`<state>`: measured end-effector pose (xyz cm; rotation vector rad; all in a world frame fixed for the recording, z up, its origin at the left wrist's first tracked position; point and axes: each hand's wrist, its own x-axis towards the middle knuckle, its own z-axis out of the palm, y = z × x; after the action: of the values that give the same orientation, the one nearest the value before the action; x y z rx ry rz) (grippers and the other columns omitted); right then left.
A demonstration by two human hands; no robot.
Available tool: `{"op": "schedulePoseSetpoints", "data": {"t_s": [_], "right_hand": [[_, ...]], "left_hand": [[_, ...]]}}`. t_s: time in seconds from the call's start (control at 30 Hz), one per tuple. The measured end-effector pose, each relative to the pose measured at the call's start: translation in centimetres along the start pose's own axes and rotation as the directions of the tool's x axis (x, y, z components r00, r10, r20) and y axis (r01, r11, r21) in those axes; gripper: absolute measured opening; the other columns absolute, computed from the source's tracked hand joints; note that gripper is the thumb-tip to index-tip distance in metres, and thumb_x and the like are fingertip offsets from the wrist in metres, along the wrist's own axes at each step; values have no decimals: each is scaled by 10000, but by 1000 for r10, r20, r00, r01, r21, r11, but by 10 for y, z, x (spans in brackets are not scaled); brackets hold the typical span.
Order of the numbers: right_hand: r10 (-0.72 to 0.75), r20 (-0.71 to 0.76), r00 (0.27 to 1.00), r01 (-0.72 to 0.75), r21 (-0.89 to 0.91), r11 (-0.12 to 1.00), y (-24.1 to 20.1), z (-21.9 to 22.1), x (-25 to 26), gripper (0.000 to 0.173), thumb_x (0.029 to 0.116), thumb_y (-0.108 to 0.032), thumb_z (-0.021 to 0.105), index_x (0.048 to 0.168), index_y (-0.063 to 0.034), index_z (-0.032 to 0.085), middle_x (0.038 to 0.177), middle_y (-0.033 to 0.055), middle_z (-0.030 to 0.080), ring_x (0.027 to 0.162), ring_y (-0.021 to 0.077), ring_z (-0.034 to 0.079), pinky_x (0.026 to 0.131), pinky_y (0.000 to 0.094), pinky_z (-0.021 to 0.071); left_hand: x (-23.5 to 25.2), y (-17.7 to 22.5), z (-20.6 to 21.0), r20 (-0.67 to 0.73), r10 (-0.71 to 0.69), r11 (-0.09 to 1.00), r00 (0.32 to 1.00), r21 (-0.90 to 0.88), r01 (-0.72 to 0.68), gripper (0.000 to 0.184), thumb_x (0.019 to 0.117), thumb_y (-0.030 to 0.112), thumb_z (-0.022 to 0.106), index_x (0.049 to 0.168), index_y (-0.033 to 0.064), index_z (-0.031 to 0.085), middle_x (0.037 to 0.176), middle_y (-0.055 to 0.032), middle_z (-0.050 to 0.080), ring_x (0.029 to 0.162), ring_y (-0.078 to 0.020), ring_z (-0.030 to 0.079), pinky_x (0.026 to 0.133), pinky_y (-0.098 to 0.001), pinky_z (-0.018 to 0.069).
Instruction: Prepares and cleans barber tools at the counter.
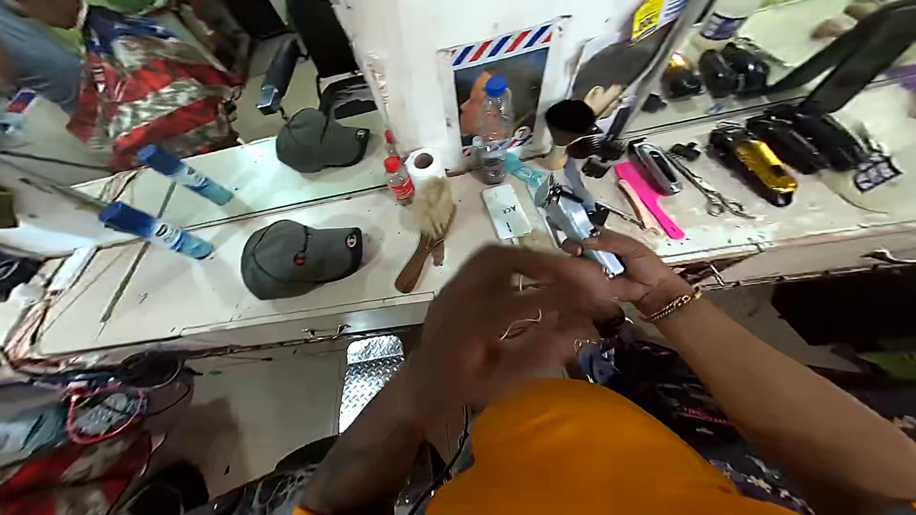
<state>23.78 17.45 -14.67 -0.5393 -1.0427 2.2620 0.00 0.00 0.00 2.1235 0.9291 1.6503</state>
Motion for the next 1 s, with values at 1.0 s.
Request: {"op": "schedulePoseSetpoints", "data": {"t_s": [1.0], "right_hand": [[46,-174,984,-45,8,999,40,7,-95,504,1012,-459,550,1326,-66,579,787,30,628,517,76,570,454,194,501]], "left_hand": [[-23,-205,40,-34,-566,657,824,584,476,499,1052,407,547,1393,46,602,1407,-198,579,1299,-346,568,1082,-539,471]]}}
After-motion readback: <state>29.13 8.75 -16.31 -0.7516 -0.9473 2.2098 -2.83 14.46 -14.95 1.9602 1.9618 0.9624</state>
